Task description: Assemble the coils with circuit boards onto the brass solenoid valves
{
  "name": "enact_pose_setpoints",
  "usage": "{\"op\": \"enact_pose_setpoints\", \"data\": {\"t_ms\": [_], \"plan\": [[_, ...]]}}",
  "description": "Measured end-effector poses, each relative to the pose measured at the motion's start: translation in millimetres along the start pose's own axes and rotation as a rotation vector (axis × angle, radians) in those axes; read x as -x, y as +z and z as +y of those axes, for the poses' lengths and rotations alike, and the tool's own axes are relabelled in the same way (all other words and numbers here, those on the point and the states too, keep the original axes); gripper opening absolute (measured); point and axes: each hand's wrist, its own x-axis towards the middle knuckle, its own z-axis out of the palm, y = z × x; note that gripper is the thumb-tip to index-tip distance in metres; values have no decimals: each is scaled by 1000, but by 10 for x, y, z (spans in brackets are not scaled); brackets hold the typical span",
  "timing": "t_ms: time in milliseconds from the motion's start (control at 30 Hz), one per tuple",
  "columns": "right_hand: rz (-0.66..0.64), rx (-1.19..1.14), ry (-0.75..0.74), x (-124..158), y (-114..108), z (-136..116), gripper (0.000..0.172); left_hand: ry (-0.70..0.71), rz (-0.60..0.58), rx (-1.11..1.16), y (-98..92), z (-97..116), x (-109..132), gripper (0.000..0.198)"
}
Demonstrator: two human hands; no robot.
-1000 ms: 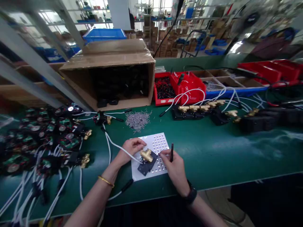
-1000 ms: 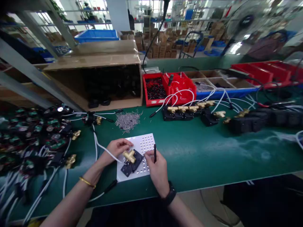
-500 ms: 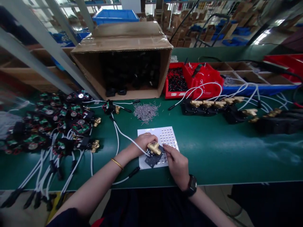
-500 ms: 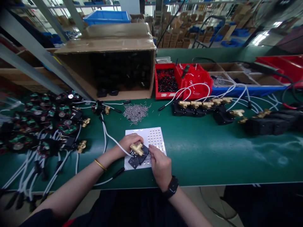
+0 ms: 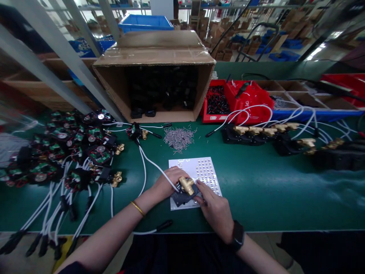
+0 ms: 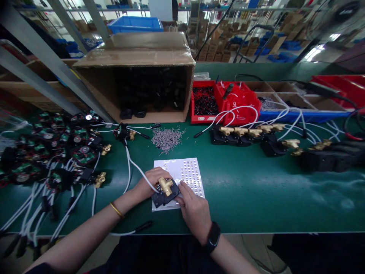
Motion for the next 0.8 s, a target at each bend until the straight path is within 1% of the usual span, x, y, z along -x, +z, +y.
{"op": "enact_pose_setpoints", "data": {"t_ms": [67,167,300,367,467,567,600,633,667,700,767,800], "plan": [[-16,-11,-70,-84,-3,91,32,44,-2,-24,-32,-29,-45,14],[-71,-21,-134,-204,-37,207,34,82,-9,9,-61,-98,-140,13],[-123,-48,-155,-336,-85,307,32,96,-38,59,-104,-173,-293,14],[-137,-78,-150,-374,-89,342,31,112,-55,62,-119,-184,-318,13],[-151,-128,-120,-381,-84,378,29,110,-29,37,-99,-184,-229,13],[-181,-212,-93,-400,-105,404,31,130,55,-14,-47,-188,-53,15],[-177,-244,-68,-437,-122,415,31,157,79,-50,-36,-191,-4,17],[-159,-257,-9,-501,-142,429,29,173,98,-101,-35,-196,28,20],[-133,-247,78,-594,-162,446,26,158,117,-164,-45,-203,39,25],[-100,-214,180,-717,-177,465,22,88,144,-230,-66,-214,28,29],[-49,-112,369,-1034,-180,506,19,-169,226,-335,-132,-251,-58,32],[-42,-67,427,-1211,-163,523,20,-301,274,-364,-170,-276,-124,29]]}}
